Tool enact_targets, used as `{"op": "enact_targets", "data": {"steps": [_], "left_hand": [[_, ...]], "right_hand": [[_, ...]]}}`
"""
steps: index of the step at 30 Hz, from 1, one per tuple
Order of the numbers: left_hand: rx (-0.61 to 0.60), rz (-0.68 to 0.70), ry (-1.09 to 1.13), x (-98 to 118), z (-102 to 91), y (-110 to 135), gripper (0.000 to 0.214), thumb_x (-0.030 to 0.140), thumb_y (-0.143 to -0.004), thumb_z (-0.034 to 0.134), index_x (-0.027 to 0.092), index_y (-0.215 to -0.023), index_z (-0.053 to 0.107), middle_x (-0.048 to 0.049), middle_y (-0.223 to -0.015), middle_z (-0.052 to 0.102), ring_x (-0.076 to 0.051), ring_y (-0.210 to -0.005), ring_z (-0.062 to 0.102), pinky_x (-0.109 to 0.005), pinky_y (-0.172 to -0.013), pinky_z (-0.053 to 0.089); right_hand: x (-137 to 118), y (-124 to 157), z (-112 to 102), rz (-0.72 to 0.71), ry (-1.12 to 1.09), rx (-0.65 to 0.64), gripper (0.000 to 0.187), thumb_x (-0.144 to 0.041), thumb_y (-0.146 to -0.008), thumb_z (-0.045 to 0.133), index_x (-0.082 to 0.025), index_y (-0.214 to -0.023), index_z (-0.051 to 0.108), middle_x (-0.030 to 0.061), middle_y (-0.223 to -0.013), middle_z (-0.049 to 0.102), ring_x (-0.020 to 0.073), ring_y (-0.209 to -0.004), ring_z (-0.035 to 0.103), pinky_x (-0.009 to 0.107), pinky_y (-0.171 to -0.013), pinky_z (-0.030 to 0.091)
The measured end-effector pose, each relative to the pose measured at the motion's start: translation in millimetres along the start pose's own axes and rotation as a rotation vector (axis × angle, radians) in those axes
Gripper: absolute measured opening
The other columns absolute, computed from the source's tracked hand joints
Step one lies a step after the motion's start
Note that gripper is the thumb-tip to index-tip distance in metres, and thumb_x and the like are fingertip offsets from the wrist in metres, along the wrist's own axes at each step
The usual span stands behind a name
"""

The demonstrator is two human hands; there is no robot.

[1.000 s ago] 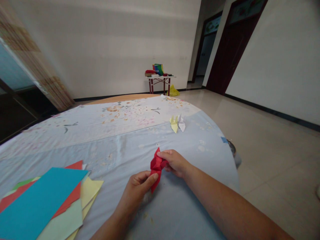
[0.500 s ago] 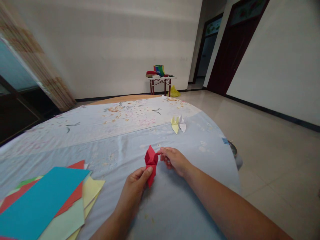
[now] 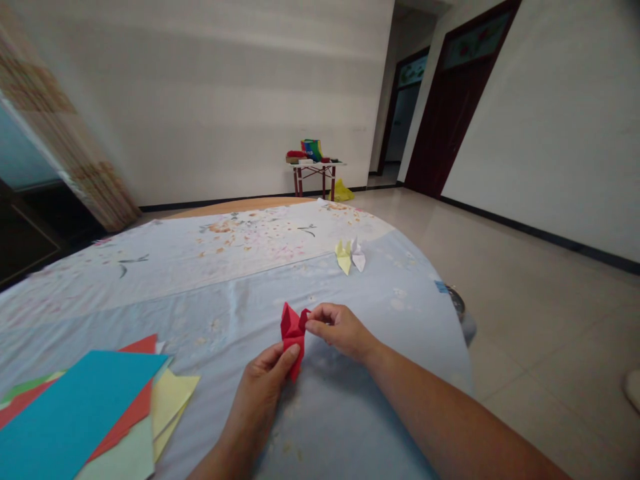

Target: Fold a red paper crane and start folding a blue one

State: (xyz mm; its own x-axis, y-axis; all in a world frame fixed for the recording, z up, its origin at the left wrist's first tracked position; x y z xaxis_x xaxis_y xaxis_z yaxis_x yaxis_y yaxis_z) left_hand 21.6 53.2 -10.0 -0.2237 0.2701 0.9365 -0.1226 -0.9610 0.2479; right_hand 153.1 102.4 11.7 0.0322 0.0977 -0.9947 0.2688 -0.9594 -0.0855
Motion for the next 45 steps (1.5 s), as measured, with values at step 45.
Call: {"op": "enact_targets", "data": {"steps": [45], "left_hand": [[0.117, 0.148, -0.341, -4.4, -16.4, -0.2, 0.048, 0.060, -0.069, 0.055, 0.017, -0.086, 0.068, -0.0030, -0.068, 0.066, -0.017, -0.063, 0.060, -0.025, -0.060, 0.047]], "right_hand": [[-11.4, -36.9, -199.5, -0.113, 0.447, 0.521, 0.019, -0.028, -0.075, 0.052, -0.015, -0.082, 0.065, 0.0028, -0.078, 0.066, 0.0150, -0.070, 0.056, 0.026, -0.067, 0.041]]}}
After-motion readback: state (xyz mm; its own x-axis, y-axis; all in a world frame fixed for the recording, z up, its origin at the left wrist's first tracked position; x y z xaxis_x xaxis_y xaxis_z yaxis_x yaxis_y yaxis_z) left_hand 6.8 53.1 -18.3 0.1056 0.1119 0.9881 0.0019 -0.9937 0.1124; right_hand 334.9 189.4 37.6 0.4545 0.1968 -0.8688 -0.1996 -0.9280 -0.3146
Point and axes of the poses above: each hand's wrist, its own y-axis away from the middle knuckle, its own z-axis out of the palm, x = y × z, the point moved 7 cm from there along -y, towards the middle knuckle
